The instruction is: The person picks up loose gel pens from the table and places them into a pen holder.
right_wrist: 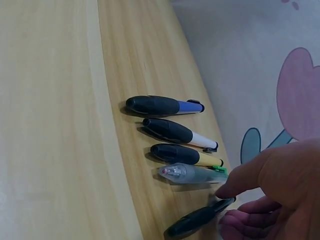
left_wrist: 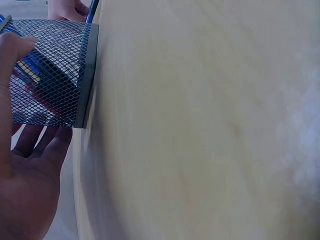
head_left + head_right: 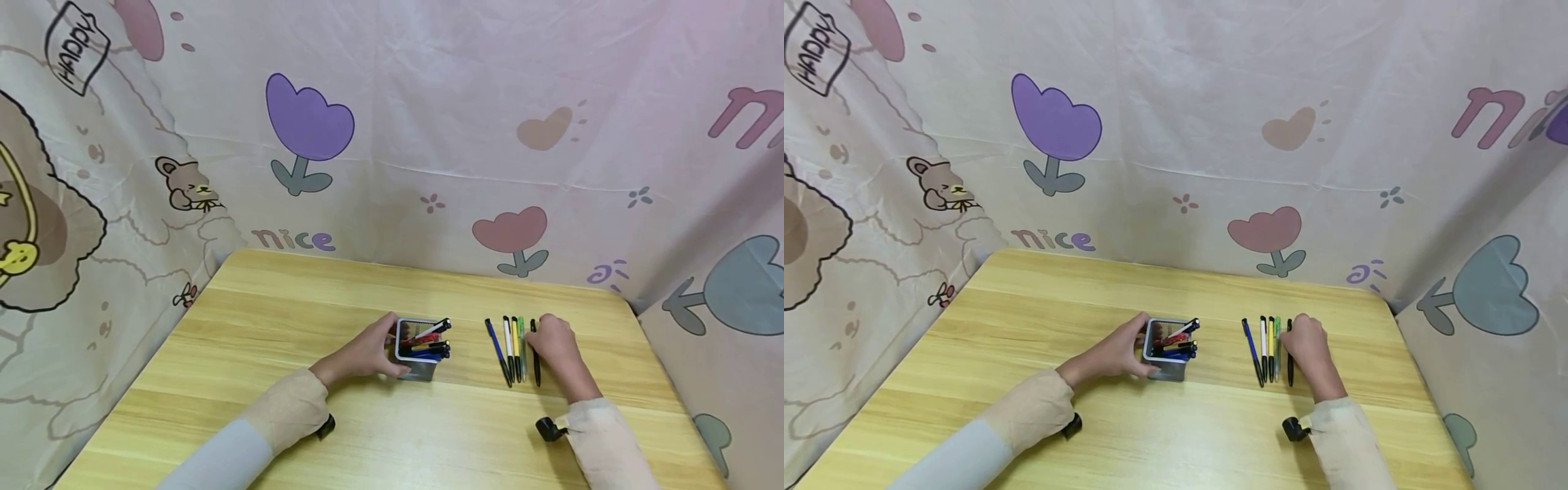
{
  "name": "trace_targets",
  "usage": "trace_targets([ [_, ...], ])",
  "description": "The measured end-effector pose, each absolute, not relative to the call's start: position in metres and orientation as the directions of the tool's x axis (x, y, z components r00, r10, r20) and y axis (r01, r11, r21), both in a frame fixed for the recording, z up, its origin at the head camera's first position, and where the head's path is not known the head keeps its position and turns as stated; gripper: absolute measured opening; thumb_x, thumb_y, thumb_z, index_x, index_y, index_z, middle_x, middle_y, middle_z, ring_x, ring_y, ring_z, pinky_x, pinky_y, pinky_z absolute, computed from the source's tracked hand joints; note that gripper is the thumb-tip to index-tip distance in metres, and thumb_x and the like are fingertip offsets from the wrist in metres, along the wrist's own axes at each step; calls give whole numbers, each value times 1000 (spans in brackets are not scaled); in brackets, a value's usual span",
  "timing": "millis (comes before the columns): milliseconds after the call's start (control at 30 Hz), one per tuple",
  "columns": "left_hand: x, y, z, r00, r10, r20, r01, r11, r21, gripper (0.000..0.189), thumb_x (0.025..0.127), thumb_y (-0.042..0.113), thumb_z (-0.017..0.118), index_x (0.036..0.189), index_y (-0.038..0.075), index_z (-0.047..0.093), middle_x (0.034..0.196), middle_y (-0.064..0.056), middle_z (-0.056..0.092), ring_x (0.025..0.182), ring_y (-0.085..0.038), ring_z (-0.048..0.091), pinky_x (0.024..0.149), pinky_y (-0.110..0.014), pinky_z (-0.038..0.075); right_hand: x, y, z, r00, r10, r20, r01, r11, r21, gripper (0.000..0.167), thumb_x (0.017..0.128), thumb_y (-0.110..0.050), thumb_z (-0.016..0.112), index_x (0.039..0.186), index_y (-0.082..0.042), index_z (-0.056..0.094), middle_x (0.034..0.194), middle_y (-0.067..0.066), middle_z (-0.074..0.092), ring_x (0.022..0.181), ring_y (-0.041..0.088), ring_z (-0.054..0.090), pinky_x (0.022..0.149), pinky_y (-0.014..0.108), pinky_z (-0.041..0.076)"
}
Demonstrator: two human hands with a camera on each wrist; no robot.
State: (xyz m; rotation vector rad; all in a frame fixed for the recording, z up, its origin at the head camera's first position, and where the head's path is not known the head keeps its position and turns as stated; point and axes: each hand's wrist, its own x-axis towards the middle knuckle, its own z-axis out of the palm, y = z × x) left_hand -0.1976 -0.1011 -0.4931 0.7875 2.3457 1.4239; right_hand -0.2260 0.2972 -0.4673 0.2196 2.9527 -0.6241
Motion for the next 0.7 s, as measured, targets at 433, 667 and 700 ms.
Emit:
trace_targets([
  [433, -198, -102, -496, -814, 580, 32, 296, 367, 882, 77, 77, 22, 91, 137, 12, 44, 129, -3, 57, 117, -18, 65, 97, -28, 58, -220, 292, -461, -978, 154, -138, 198, 892, -407, 23, 91, -14, 65, 79, 5, 60, 72, 19, 59, 62, 23, 55, 52, 28, 47],
  [667, -199, -101, -495, -810, 586, 32, 292, 356, 887, 77, 78, 20, 90, 137, 9, 43, 129, -3, 57, 117, -19, 65, 97, -29, 58, -217, 286, -449, -983, 160, -89, 183, 871, -455, 56, 90, -12, 59, 136, 19, 53, 134, 44, 56, 62, 21, 55, 53, 28, 47],
  [700, -199, -101, -495, -809, 587, 31, 292, 356, 888, 77, 78, 19, 90, 138, 9, 43, 129, -3, 57, 117, -18, 65, 97, -29, 58, -216, 285, -447, -985, 158, -65, 170, 870, -463, 55, 88, -10, 58, 135, 19, 54, 131, 43, 59, 61, 20, 54, 52, 28, 47],
])
